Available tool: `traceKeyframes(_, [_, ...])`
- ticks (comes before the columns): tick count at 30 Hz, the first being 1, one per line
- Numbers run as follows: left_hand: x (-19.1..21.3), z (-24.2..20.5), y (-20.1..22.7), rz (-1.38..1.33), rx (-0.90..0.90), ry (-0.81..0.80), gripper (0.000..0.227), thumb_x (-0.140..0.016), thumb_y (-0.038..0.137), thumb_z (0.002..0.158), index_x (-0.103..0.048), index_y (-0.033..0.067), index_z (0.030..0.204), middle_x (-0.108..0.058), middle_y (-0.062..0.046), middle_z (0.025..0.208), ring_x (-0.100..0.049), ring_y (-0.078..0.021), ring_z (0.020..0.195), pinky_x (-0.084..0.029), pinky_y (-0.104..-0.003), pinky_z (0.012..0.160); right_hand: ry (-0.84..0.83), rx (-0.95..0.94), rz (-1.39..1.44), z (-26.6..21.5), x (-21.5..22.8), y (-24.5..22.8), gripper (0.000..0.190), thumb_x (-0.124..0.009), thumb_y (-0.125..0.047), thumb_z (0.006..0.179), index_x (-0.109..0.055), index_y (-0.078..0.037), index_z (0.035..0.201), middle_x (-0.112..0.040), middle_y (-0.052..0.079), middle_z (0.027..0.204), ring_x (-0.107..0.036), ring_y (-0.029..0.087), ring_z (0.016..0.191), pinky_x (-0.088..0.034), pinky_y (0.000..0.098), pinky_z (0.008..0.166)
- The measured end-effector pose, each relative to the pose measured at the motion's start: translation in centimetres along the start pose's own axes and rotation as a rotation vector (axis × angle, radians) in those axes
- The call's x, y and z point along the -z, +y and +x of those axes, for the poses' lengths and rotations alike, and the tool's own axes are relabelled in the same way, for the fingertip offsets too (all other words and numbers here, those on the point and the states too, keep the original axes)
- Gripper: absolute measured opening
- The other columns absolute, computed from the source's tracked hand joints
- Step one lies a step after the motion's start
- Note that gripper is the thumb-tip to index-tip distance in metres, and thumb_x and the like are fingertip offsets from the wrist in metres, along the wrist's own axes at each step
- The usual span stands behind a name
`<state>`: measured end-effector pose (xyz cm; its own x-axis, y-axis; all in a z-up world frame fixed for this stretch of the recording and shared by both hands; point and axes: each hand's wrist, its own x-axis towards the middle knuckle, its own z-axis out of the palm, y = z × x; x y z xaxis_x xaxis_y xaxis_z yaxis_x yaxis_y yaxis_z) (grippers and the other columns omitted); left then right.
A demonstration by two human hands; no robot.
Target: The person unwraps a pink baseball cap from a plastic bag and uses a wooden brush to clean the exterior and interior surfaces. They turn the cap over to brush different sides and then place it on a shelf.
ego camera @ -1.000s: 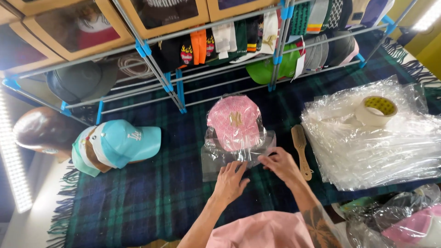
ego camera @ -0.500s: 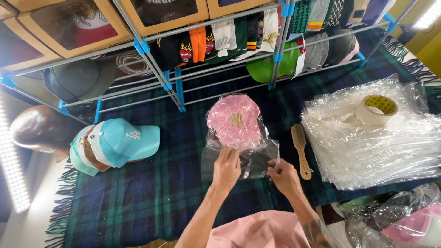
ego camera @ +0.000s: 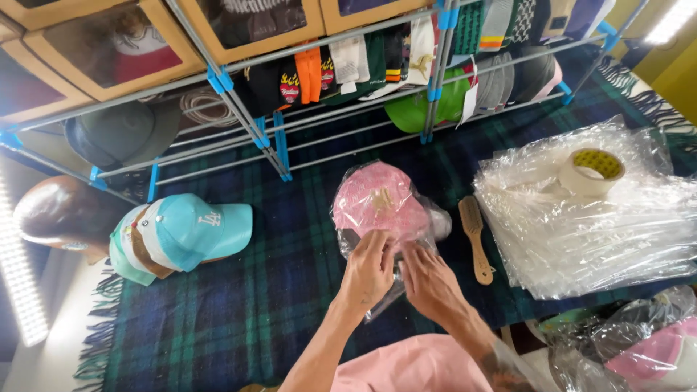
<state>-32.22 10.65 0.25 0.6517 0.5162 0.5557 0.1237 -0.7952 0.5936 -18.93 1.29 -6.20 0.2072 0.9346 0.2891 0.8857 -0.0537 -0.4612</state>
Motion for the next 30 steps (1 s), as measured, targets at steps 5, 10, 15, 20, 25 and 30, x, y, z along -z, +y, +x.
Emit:
traceKeyframes(5, [-0.4, 0.2, 0.7, 0.011, -0.010, 0.135, 0.015, -0.060, -0.001, 0.090, -0.063, 0.0089, 0.102, -0.059, -0.007, 0.082, -0.067, -0.0282, 0.069, -0.060, -0.031, 0.053, -0.490, -0.559, -0.151, -0.6, -3.8, 3.9, 0.052, -0.029, -0.059, 0.103, -0.067, -0.025, 0.111, -0.078, 0.009, 0.102, -0.073, 0.034, 0.107, -0.053, 0.0455, 0.096])
traceKeyframes(10, [-3.9, -2.8, 4.1, -0.124, -0.094, 0.055, 0.012, -0.062, 0.007, 0.095, -0.067, 0.0120, 0.105, -0.058, -0.006, 0.084, -0.069, -0.0280, 0.071, -0.058, -0.032, 0.052, -0.440, -0.048, -0.500, -4.4, -13.5, 11.9, 0.040, -0.038, -0.021, 0.108, -0.063, 0.002, 0.129, -0.069, 0.029, 0.115, -0.068, 0.038, 0.112, -0.052, 0.0346, 0.099])
traceKeyframes(15, [-2.2, -0.4, 3.8, -0.690, 0.007, -0.311, 0.044, -0.081, 0.011, 0.085, -0.063, 0.0073, 0.124, -0.068, -0.014, 0.110, -0.063, -0.0262, 0.100, -0.052, -0.038, 0.086, 0.038, -0.780, 0.336, -1.9, -14.0, 12.6, 0.027, -0.067, -0.018, 0.085, -0.068, -0.002, 0.107, -0.069, 0.021, 0.085, -0.070, 0.031, 0.077, -0.059, 0.0344, 0.065])
traceKeyframes(20, [-2.5, 4.0, -12.8, -0.006, 0.376, 0.023, 0.034, -0.067, 0.031, 0.095, -0.067, 0.0090, 0.121, -0.065, -0.021, 0.118, -0.064, -0.0446, 0.108, -0.053, -0.059, 0.093, 0.418, -1.087, 1.157, 2.5, -8.6, 7.3, 0.023, -0.080, -0.007, 0.076, -0.071, -0.001, 0.097, -0.065, 0.017, 0.074, -0.068, 0.028, 0.060, -0.063, 0.0416, 0.054])
traceKeyframes(25, [-1.0, 4.9, -21.1, -0.199, 0.942, -0.023, 0.075, -0.055, 0.072, 0.096, -0.065, 0.0104, 0.139, -0.069, -0.021, 0.128, -0.067, -0.0368, 0.116, -0.056, -0.051, 0.086, 0.364, -0.893, 1.653, 3.2, -3.2, 3.2, 0.045, -0.068, 0.006, 0.078, -0.066, -0.006, 0.122, -0.065, 0.019, 0.099, -0.067, 0.036, 0.078, -0.062, 0.0546, 0.067])
traceKeyframes(30, [3.1, 3.7, -21.6, -0.457, 0.784, 0.279, 0.008, -0.079, 0.024, 0.088, -0.077, 0.0187, 0.082, -0.062, 0.001, 0.070, -0.056, -0.0108, 0.068, -0.050, -0.028, 0.065, 0.302, -0.577, 1.574, 0.2, -6.0, 7.7, 0.027, -0.057, 0.002, 0.093, -0.061, 0.004, 0.119, -0.062, 0.016, 0.094, -0.059, 0.026, 0.073, -0.049, 0.0377, 0.056])
